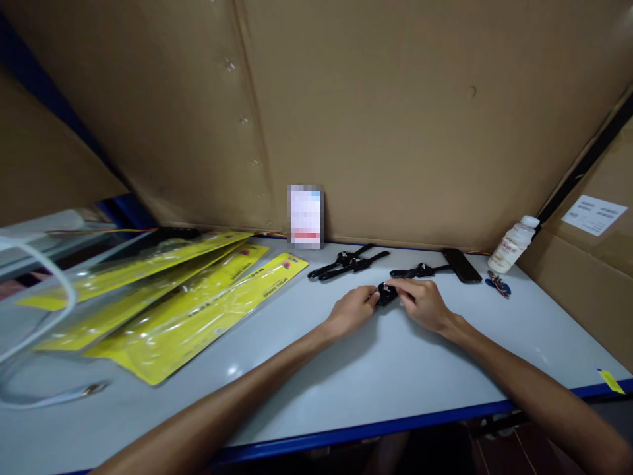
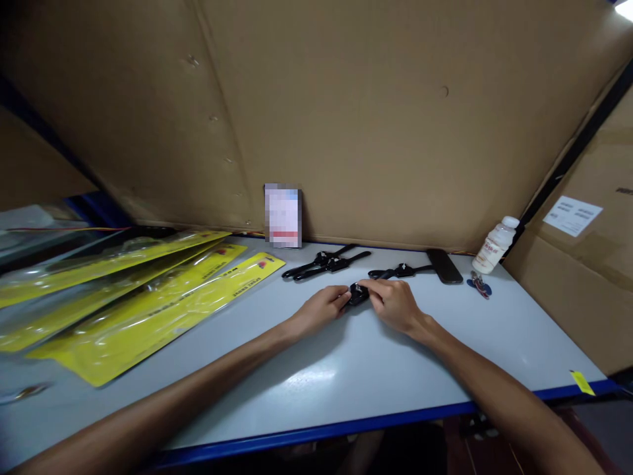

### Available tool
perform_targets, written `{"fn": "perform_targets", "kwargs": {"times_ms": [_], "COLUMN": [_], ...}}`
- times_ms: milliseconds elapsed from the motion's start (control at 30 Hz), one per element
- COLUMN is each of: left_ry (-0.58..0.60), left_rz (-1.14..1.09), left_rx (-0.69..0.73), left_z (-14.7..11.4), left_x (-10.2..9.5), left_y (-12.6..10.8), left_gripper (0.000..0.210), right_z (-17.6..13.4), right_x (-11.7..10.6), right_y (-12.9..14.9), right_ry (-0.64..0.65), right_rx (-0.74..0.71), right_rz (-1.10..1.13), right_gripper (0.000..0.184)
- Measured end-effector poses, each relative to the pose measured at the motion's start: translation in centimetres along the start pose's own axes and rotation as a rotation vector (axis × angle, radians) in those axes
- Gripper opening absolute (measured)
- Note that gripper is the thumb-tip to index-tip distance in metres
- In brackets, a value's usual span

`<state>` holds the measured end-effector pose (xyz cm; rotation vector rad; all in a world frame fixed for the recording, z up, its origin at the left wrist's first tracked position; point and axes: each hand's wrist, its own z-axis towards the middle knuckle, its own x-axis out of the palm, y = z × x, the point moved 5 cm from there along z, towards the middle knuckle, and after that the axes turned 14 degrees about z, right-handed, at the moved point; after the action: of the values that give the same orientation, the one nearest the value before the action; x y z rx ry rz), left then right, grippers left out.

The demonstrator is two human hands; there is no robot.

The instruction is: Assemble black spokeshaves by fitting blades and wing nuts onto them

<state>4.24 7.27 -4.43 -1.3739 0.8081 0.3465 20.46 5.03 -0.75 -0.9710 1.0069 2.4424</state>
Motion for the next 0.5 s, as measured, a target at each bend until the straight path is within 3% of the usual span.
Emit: {"fn": "perform_targets", "kwargs": {"times_ms": [133,367,500], "left_ry": [0.010,0.028,0.030], "left_rz": [-0.025,-0.042,-0.044], "left_rx": [-0.010,-0.022,-0.028], "left_z": [-0.14,-0.31,-0.32], "left_x": [-0.01,0.06,0.10], "left_y": [0.03,0.01,-0.04], "left_gripper": [0.026,0.027,0.029], "right_z": [-0.05,0.12,-0.10], "right_x": [0.15,0.12,0.54], "right_y": [0.65,0.00,0.64], "right_ry": [0.056,0.037,0.037], "right_rx": [-0.059,0.041,-0.018], "right_rz": [-0.010,-0.032,-0.002], "right_gripper": [0.042,0.042,0.042]}}
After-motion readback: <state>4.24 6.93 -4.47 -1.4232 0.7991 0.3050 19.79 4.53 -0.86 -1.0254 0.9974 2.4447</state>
